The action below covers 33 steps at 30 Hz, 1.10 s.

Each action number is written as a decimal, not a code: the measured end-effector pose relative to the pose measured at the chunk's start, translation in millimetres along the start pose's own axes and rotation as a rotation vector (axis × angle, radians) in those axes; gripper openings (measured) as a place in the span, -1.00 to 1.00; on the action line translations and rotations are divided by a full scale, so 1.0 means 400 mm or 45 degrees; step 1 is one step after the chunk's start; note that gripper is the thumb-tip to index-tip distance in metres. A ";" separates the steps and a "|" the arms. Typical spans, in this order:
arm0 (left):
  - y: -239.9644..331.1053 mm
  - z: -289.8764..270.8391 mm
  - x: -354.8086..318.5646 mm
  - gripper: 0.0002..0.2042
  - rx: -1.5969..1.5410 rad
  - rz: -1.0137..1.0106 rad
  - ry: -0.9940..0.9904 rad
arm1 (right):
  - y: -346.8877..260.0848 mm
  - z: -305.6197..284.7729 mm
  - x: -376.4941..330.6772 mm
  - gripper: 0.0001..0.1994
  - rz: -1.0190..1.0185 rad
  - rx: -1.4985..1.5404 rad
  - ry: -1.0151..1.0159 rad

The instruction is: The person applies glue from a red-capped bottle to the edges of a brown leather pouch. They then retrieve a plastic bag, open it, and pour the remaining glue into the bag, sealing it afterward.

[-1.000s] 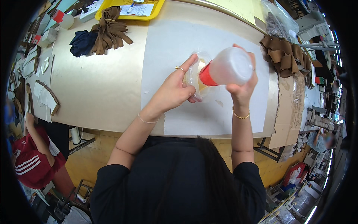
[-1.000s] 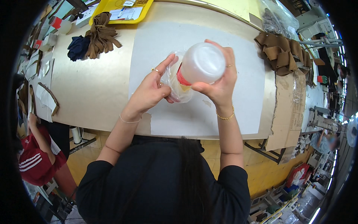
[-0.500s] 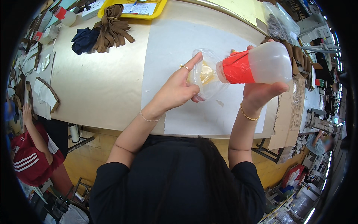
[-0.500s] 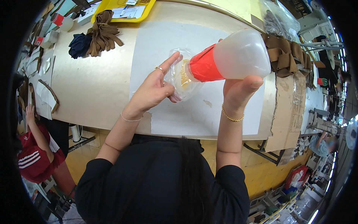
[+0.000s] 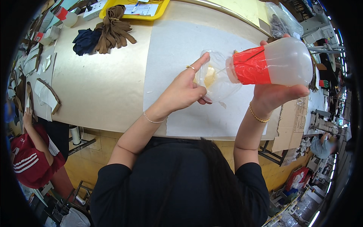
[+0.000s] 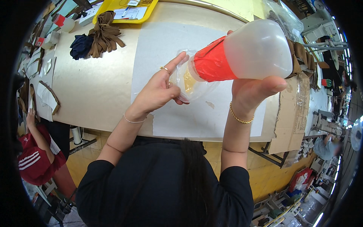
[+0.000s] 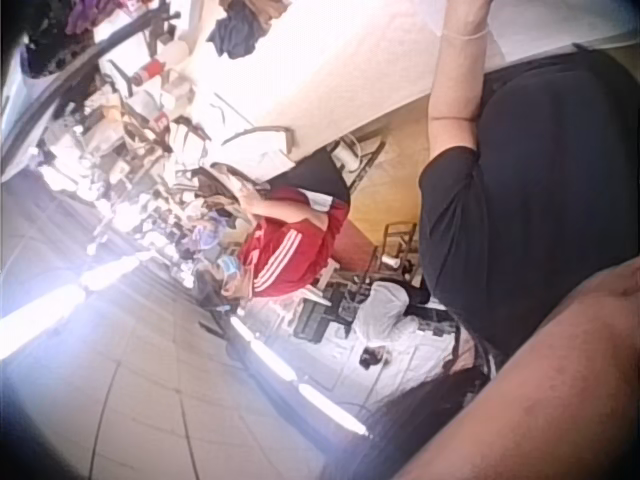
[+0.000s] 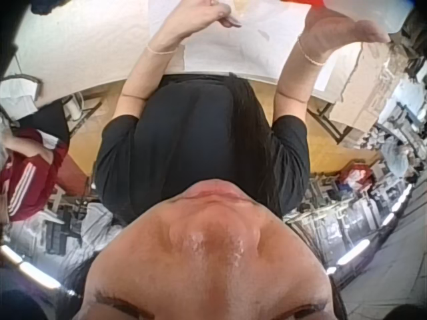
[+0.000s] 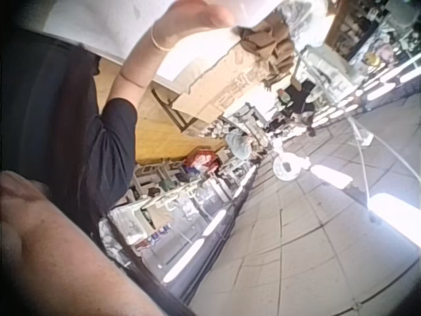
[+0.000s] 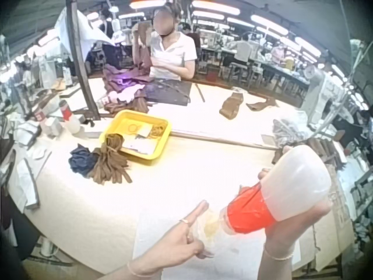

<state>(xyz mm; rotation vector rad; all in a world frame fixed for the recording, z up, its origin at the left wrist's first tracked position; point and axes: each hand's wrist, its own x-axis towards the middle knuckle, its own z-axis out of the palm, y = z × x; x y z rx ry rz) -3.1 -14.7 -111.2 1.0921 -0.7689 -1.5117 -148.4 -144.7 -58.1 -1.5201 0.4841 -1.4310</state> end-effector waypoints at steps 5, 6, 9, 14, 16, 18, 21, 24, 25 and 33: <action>0.003 0.003 0.004 -0.15 0.010 0.011 -0.001 | -0.009 -0.004 -0.006 0.14 0.051 -0.064 0.001; 0.004 0.004 0.005 -0.15 0.013 0.014 -0.002 | -0.006 -0.013 -0.009 0.16 0.059 -0.080 -0.007; 0.004 0.005 0.006 -0.14 -0.002 0.016 -0.005 | -0.007 -0.021 -0.021 0.20 0.043 -0.127 -0.001; -0.001 0.004 0.008 -0.14 -0.024 0.011 -0.018 | -0.001 -0.033 -0.040 0.20 -0.119 -0.498 -0.159; 0.002 0.005 0.008 -0.14 -0.021 0.004 -0.020 | 0.005 -0.044 -0.035 0.16 -0.186 -0.641 -0.272; 0.010 0.006 0.008 -0.14 -0.005 -0.013 -0.015 | 0.009 -0.047 -0.030 0.11 -0.246 -0.621 -0.283; 0.006 0.010 0.015 -0.14 -0.011 0.009 -0.016 | -0.035 0.013 -0.045 0.06 -0.094 -0.202 0.006; -0.002 0.007 0.015 -0.15 -0.031 -0.050 -0.056 | -0.010 -0.025 -0.035 0.08 -0.236 -0.543 -0.238; 0.001 0.009 0.013 -0.15 -0.029 -0.036 -0.044 | -0.007 -0.031 -0.034 0.08 -0.239 -0.640 -0.298; 0.009 0.021 0.011 -0.15 -0.005 -0.006 -0.020 | 0.004 -0.045 -0.041 -0.02 -0.201 -0.730 -0.306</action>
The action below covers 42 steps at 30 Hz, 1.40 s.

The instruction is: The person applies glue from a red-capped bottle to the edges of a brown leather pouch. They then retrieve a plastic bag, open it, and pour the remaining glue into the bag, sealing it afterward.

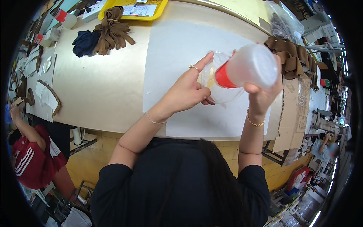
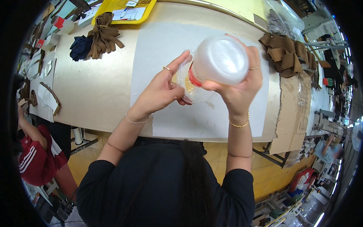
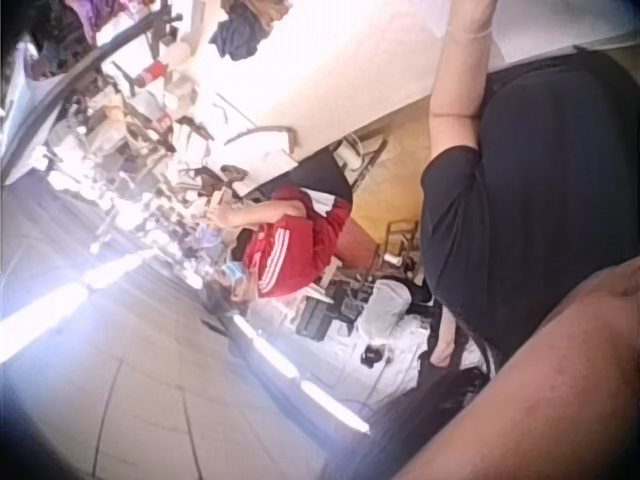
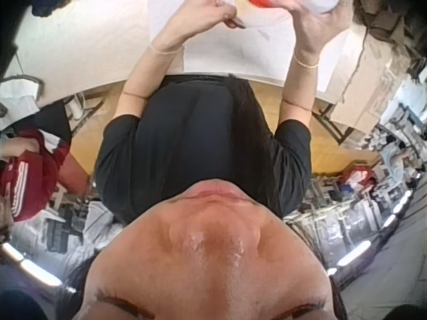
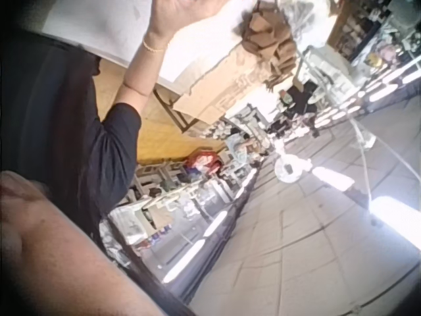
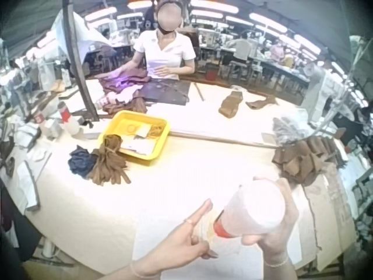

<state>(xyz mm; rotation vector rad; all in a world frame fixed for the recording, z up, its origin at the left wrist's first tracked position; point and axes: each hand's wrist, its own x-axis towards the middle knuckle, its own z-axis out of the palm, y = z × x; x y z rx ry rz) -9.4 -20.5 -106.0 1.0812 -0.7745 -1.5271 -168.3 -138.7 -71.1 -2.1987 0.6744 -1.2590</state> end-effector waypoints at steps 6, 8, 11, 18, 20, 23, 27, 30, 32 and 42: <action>0.002 0.004 0.002 -0.14 0.001 0.011 0.007 | -0.014 0.000 -0.005 -0.01 0.103 0.283 0.168; 0.004 0.002 0.001 -0.15 0.002 0.003 -0.003 | 0.007 -0.006 0.001 0.04 -0.023 0.032 0.018; -0.001 0.004 0.007 -0.15 0.005 0.013 0.004 | -0.033 0.017 -0.008 0.06 0.175 0.370 0.311; 0.003 0.009 0.000 -0.15 0.029 0.007 0.007 | 0.014 -0.004 -0.015 0.07 0.244 0.379 0.294; 0.001 0.010 0.001 -0.15 0.022 0.028 -0.006 | 0.028 -0.009 -0.022 0.06 0.304 0.458 0.284; -0.001 0.010 -0.001 -0.15 0.022 0.041 -0.002 | 0.050 -0.016 -0.026 0.05 0.364 0.537 0.228; -0.005 0.010 0.000 -0.16 0.024 0.054 -0.009 | 0.063 -0.015 -0.028 0.05 0.383 0.545 0.233; -0.008 0.011 0.000 -0.16 0.041 0.076 -0.008 | 0.056 -0.013 -0.023 0.04 0.387 0.567 0.238; -0.006 0.012 0.000 -0.16 0.043 0.070 -0.005 | 0.053 -0.012 -0.018 0.04 0.391 0.574 0.248; -0.002 0.015 -0.002 -0.15 0.076 0.073 -0.015 | 0.042 -0.017 -0.001 0.06 0.410 0.602 0.332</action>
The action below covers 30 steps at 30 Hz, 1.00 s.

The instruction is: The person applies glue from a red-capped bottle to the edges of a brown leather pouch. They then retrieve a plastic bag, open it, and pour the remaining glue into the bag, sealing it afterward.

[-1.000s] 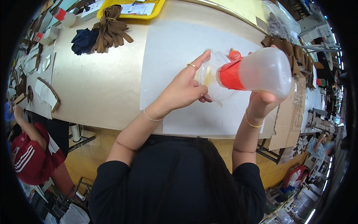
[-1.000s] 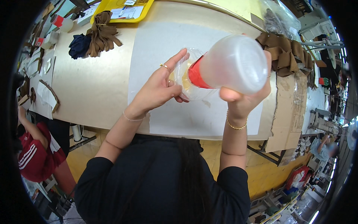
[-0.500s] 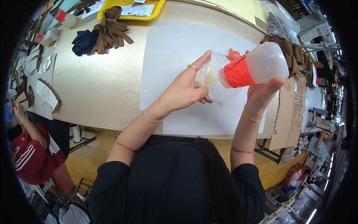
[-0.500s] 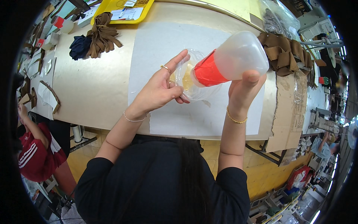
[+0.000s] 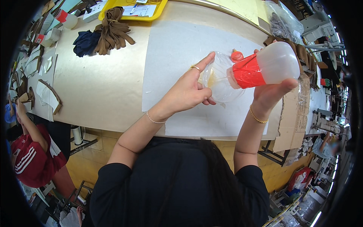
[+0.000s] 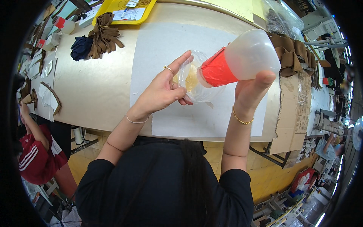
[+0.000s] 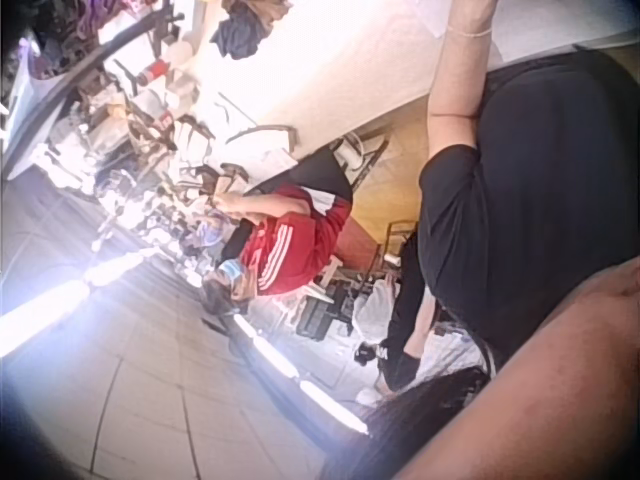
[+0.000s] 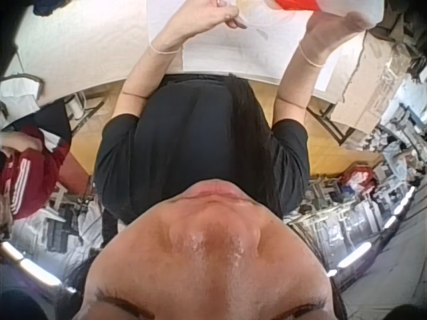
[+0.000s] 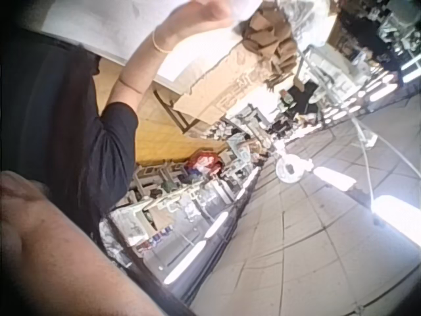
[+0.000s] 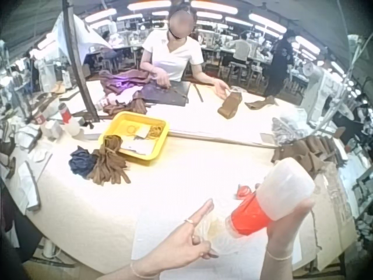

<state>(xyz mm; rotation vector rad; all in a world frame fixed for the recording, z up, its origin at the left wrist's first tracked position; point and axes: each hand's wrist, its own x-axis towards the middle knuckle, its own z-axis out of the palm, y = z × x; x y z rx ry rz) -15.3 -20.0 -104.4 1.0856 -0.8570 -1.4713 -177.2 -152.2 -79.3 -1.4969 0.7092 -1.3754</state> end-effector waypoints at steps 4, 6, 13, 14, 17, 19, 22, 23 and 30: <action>-0.003 0.000 -0.001 -0.16 0.007 0.004 -0.002 | -0.007 0.002 0.004 0.07 -0.005 0.007 0.008; -0.002 0.000 -0.001 -0.16 0.008 0.000 -0.002 | -0.015 0.008 0.002 0.08 0.000 0.016 0.011; -0.001 0.001 -0.001 -0.16 -0.018 -0.012 -0.007 | -0.027 0.002 0.020 0.15 -0.059 0.037 0.048; -0.003 0.000 -0.001 -0.16 -0.023 -0.013 -0.006 | -0.037 0.005 0.023 0.17 -0.078 0.053 0.043; -0.002 0.000 0.000 -0.16 -0.026 -0.027 -0.001 | -0.073 0.021 0.014 0.23 -0.148 0.086 0.025; -0.002 0.000 0.000 -0.16 -0.032 -0.026 -0.003 | -0.079 0.025 0.004 0.28 -0.213 0.098 0.012; -0.006 0.001 -0.001 -0.15 -0.047 -0.020 -0.003 | -0.043 0.017 -0.018 0.33 -0.118 -0.127 -0.103; -0.006 0.001 -0.002 -0.15 -0.046 -0.024 0.001 | -0.033 0.010 -0.020 0.33 -0.113 -0.146 -0.134; -0.006 0.002 -0.002 -0.14 -0.056 -0.025 -0.006 | -0.029 -0.010 -0.009 0.34 -0.093 -0.252 -0.247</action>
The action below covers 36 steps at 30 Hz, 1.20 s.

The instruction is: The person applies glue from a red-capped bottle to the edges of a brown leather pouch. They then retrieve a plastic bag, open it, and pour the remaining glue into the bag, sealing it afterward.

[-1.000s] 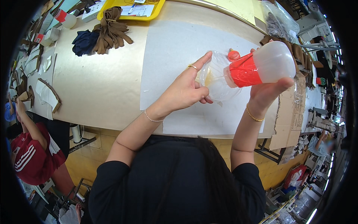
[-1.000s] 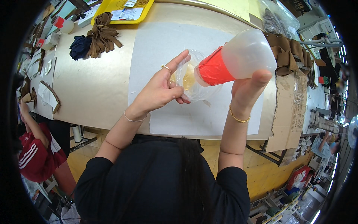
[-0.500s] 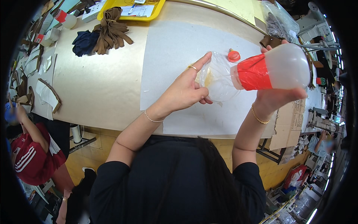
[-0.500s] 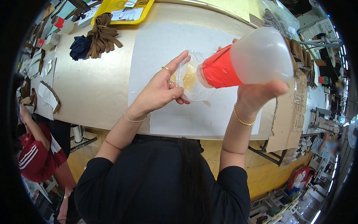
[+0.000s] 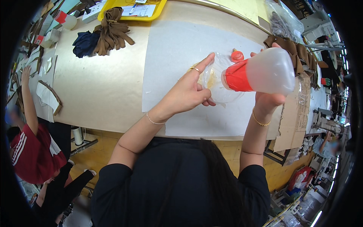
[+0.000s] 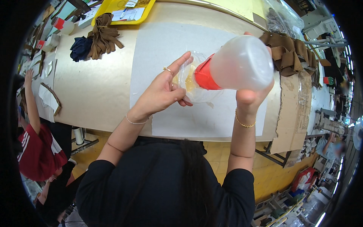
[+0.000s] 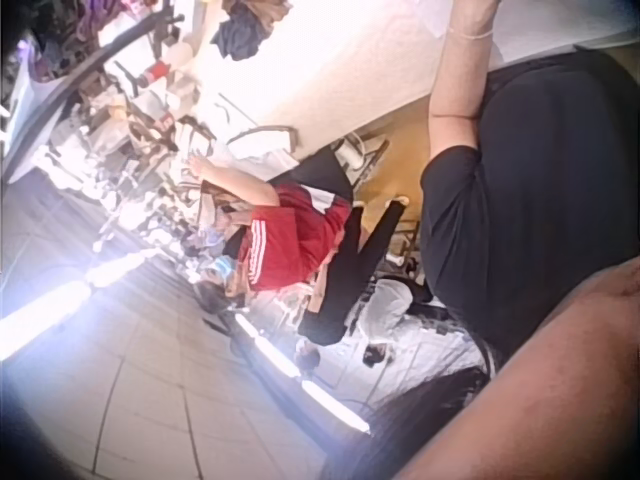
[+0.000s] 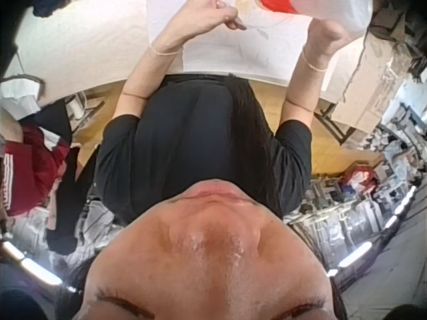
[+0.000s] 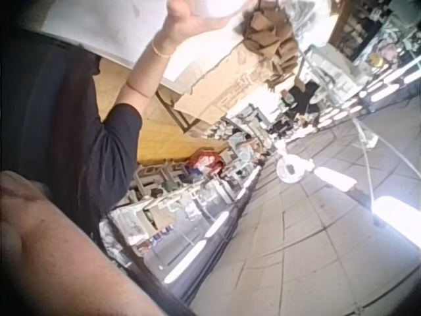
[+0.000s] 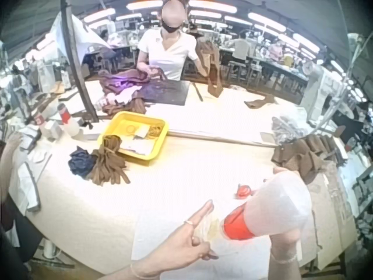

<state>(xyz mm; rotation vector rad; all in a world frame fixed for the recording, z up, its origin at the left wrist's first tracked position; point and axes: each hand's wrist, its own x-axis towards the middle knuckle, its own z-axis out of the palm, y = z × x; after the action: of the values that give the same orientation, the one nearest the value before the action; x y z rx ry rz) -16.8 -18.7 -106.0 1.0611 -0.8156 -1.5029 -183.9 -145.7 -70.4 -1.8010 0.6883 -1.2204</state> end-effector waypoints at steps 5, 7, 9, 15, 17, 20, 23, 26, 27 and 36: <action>0.002 0.004 -0.001 -0.15 0.002 -0.004 0.008 | 0.010 -0.011 -0.013 0.30 -0.015 0.285 0.108; 0.004 0.007 0.002 -0.15 0.011 -0.008 0.008 | 0.028 -0.012 -0.008 0.31 -0.016 0.024 0.043; 0.010 0.008 -0.003 -0.16 0.043 -0.029 0.032 | 0.019 0.005 -0.016 0.30 0.014 0.133 0.082; 0.007 0.009 -0.004 -0.15 0.024 -0.022 0.018 | 0.030 0.000 -0.012 0.29 0.049 0.150 0.088; 0.001 0.007 -0.001 -0.15 0.012 -0.006 0.014 | 0.009 0.016 -0.011 0.28 0.093 0.194 0.122; -0.001 0.004 0.001 -0.15 0.012 0.008 0.004 | 0.041 -0.016 -0.013 0.22 0.047 0.089 0.088; -0.007 0.004 0.000 -0.15 0.004 0.006 0.001 | 0.024 -0.013 -0.009 0.16 0.061 0.155 0.149; -0.005 0.004 0.002 -0.15 0.006 0.010 -0.001 | 0.039 -0.019 -0.009 0.06 0.051 0.182 0.157; -0.005 0.004 0.002 -0.15 0.009 0.009 0.000 | 0.038 -0.017 -0.009 0.04 0.064 0.197 0.185; -0.007 0.002 0.000 -0.15 -0.018 0.039 -0.016 | 0.064 0.002 0.004 -0.11 0.383 0.518 0.217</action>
<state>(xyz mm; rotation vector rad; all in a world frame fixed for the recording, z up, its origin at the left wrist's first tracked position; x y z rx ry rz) -18.5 -18.3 -108.4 1.0249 -0.8257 -1.4887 -182.1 -159.5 -91.8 -1.2233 0.7162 -1.2136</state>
